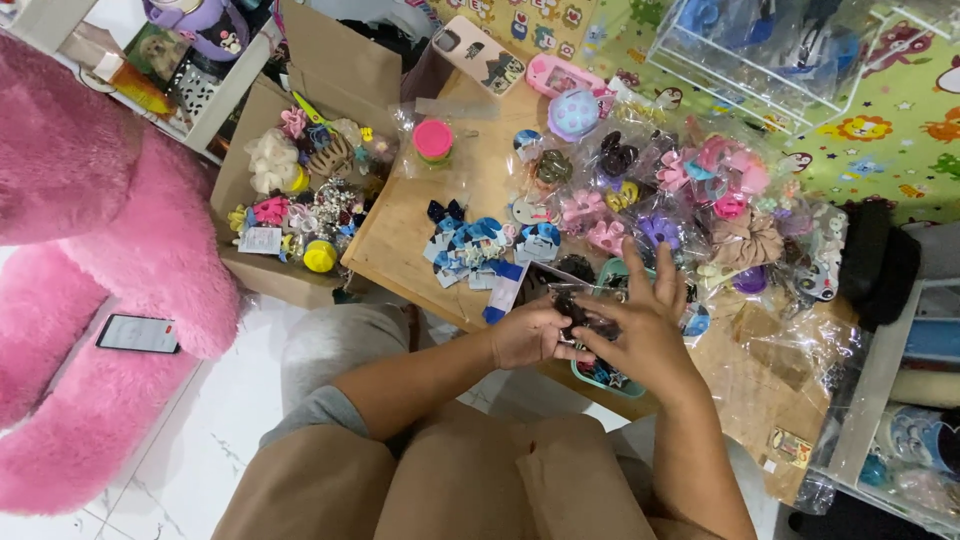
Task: The person sits on the floor and sorts through various hair accessories, including hair ties and clips, from a box and a plastic container. They pick up items, place them into a small plastic bag, and organize them into a compartmentalized container.
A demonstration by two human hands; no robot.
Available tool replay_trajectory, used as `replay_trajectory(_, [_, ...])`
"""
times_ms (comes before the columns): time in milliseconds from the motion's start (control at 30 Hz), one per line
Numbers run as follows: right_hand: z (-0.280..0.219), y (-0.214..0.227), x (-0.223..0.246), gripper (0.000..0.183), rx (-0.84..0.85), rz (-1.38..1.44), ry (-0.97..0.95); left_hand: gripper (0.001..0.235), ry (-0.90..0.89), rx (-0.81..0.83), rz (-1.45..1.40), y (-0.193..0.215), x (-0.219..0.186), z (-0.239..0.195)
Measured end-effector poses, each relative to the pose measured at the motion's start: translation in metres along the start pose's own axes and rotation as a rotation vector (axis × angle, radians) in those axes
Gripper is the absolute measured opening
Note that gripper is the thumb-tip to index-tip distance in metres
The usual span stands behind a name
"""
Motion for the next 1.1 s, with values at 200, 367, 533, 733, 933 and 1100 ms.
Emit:
replay_trajectory(200, [-0.003,0.013,-0.005,0.008,-0.085,0.061,0.029,0.036,-0.016,0.014,0.159,-0.015,-0.007,-0.003])
replay_trajectory(367, [-0.003,0.026,-0.007,0.012,-0.099,0.021,-0.012,0.041,-0.096,0.026,0.295,0.017,-0.012,0.011])
replay_trajectory(533, [-0.002,0.019,-0.003,0.018,-0.083,-0.049,-0.022,0.041,-0.121,0.050,0.280,0.020,-0.010,0.015])
replay_trajectory(733, [-0.002,0.013,-0.004,0.020,-0.109,0.000,0.064,0.043,-0.121,0.037,0.243,0.040,0.001,0.024])
replay_trajectory(933, [-0.003,0.014,-0.003,0.011,-0.126,0.009,0.048,0.046,-0.122,0.036,0.226,0.051,0.003,0.026])
replay_trajectory(1100, [-0.003,0.026,-0.006,0.005,-0.021,0.027,-0.037,0.048,-0.150,0.049,0.248,0.012,-0.021,0.007])
Point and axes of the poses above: each hand's wrist, its own z-axis towards the middle knuckle, its own y-axis out of the back of the hand, x = y × z, the point moved 8 cm from there along z, towards the middle knuckle, and after that the axes turned 10 degrees about -z, right-handed, at the moved point
